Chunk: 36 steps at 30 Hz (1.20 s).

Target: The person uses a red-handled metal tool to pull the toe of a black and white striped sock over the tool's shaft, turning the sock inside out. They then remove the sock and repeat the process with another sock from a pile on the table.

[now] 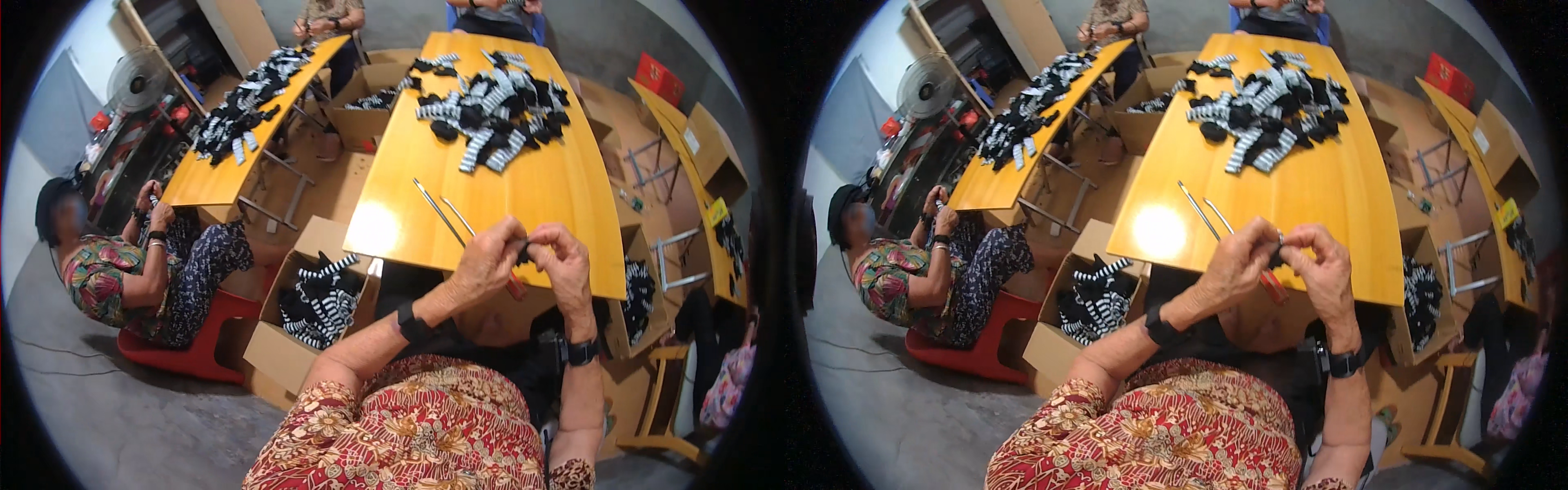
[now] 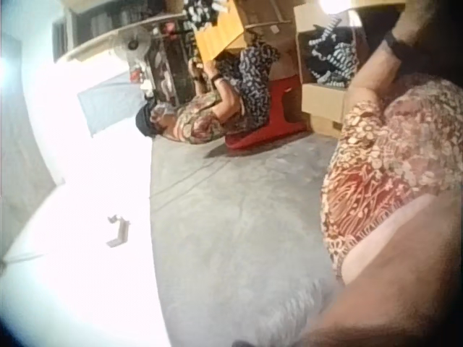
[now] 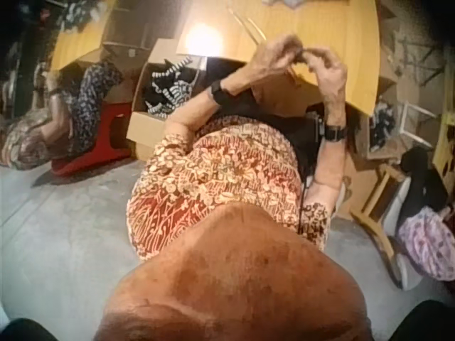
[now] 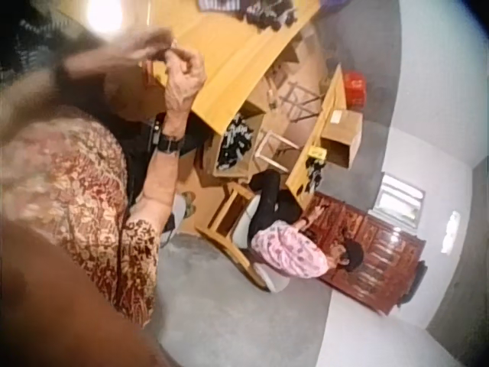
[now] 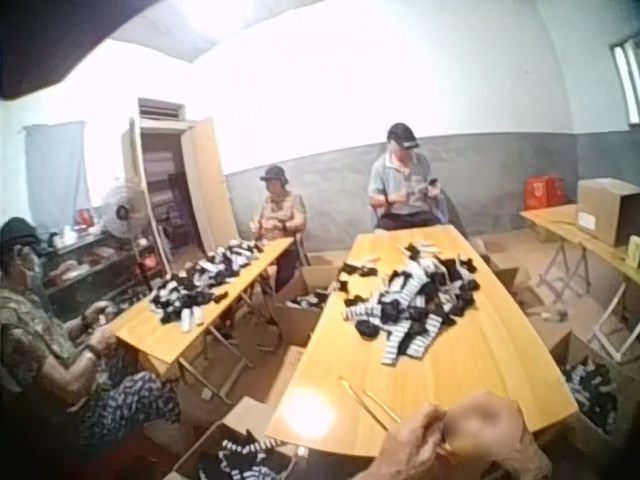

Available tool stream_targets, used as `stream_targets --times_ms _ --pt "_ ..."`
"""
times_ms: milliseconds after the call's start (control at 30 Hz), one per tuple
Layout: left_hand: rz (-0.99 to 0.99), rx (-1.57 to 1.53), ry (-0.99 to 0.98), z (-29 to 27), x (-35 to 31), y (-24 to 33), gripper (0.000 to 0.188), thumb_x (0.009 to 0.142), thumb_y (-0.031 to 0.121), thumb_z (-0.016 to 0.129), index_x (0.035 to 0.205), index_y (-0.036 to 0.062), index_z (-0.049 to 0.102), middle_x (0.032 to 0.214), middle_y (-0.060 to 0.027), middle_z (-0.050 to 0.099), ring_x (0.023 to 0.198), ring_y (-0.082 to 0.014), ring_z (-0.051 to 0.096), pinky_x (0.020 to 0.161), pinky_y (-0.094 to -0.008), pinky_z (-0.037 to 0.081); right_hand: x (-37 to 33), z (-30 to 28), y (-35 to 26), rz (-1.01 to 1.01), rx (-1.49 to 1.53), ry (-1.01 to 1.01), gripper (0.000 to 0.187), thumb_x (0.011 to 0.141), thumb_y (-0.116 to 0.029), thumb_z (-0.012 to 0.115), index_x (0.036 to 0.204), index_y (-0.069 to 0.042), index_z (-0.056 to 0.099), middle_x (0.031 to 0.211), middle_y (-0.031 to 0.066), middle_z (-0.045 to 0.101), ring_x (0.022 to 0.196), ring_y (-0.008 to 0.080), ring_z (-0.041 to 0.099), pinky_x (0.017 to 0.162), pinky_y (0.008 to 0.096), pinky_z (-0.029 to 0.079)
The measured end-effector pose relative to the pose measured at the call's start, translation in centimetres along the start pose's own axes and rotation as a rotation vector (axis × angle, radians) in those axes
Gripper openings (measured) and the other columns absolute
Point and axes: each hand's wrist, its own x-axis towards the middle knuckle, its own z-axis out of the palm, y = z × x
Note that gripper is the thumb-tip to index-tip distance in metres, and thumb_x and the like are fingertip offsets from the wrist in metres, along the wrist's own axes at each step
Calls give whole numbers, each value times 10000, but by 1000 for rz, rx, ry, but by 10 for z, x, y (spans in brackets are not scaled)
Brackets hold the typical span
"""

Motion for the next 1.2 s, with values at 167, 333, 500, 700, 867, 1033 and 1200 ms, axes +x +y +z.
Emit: stream_targets --times_ms 167,333,500,700,867,1033,1200 --pt "29 -13 -68 -6 1 3 45 908 29 549 950 12 544 759 -143 594 695 -256 636 617 -339 488 -2 5 -7 15 -95 -43 168 833 -30 676 993 -39 626 1036 26 607 861 93 579 628 208 464" --pt "242 47 -120 -12 -2 8 72 879 23 560 950 22 544 795 -149 585 754 -349 623 626 -371 492 -11 8 -4 -137 -250 -58 178 824 -8 672 974 -46 583 893 60 612 737 146 590 596 248 458" --pt "415 209 -170 -17 1 20 138 843 41 589 959 38 515 792 -132 540 753 -346 608 634 -397 494 -15 22 -8 -332 -321 90 154 807 11 663 889 -52 548 773 86 575 614 197 573 570 292 460" --pt "378 374 -45 -10 4 16 226 827 87 631 1014 29 517 799 -138 535 738 -327 617 624 -385 504 -12 20 -14 -203 -286 165 66 820 35 572 863 -10 548 737 59 562 688 132 572 588 257 456" --pt "58 168 9 -9 -5 16 308 850 101 629 1115 -3 511 893 -146 602 764 -265 678 645 -338 545 -20 27 -8 -156 -196 246 19 843 21 545 829 8 542 720 41 543 707 105 557 624 248 461" --pt "-335 -441 -263 -22 -4 18 214 884 47 547 1086 -18 521 973 -135 636 749 -187 692 662 -301 569 -23 32 -12 -91 -140 228 78 886 -41 574 819 -10 548 720 20 548 689 78 529 625 243 444" --pt "-436 -548 -294 -18 -9 11 137 868 -22 508 1001 -23 541 923 -104 613 714 -167 685 656 -278 574 -28 19 -10 80 53 50 131 906 -95 587 796 -30 556 735 -12 560 668 58 493 600 216 410"
